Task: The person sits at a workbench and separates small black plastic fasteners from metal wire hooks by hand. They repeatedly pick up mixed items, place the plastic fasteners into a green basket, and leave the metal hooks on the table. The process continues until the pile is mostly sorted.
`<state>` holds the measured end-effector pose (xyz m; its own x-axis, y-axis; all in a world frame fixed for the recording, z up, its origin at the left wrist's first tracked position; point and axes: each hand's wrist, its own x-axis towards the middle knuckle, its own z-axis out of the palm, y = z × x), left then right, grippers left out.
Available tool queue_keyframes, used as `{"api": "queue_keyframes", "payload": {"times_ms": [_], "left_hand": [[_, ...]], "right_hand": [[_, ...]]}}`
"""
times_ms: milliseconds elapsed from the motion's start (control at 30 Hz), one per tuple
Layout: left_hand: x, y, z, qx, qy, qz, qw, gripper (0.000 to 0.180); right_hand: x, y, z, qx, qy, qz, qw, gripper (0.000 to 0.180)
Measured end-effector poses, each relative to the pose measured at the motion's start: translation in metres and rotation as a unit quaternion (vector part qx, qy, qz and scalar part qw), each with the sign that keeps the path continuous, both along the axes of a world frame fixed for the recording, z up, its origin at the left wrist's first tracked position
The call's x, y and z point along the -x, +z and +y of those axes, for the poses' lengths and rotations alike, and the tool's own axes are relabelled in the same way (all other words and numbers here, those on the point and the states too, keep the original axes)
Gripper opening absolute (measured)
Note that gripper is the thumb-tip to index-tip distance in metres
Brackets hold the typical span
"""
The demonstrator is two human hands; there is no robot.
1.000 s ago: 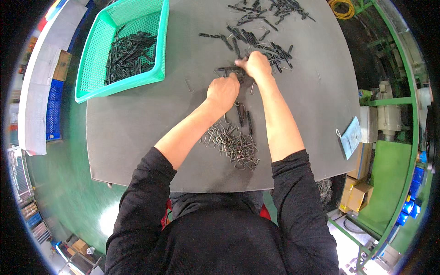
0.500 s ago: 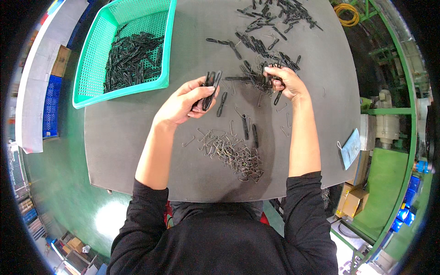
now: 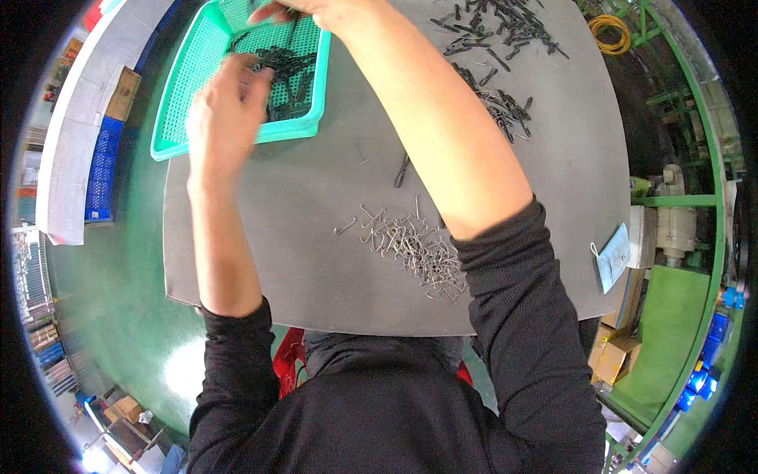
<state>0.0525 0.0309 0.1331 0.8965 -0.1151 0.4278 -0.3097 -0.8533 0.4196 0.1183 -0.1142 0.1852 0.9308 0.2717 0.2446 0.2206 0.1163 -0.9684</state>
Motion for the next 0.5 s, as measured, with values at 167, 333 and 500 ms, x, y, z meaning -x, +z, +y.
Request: {"api": "queue_keyframes", "payload": {"times_ms": [167, 333, 500], "left_hand": [[0.061, -0.036, -0.052, 0.021, -0.147, 0.178, 0.973, 0.018], [0.059, -0.130, -0.121, -0.012, -0.167, 0.150, 0.974, 0.021], [0.054, -0.164, -0.133, -0.040, -0.156, 0.123, 0.979, 0.026]], "right_hand": [[-0.015, -0.059, -0.048, 0.168, -0.156, -0.157, 0.961, 0.058], [0.037, -0.216, -0.173, 0.554, -0.099, 0.046, 0.825, 0.028], [0.094, -0.185, -0.153, 0.578, -0.127, -0.023, 0.806, 0.026]]}}
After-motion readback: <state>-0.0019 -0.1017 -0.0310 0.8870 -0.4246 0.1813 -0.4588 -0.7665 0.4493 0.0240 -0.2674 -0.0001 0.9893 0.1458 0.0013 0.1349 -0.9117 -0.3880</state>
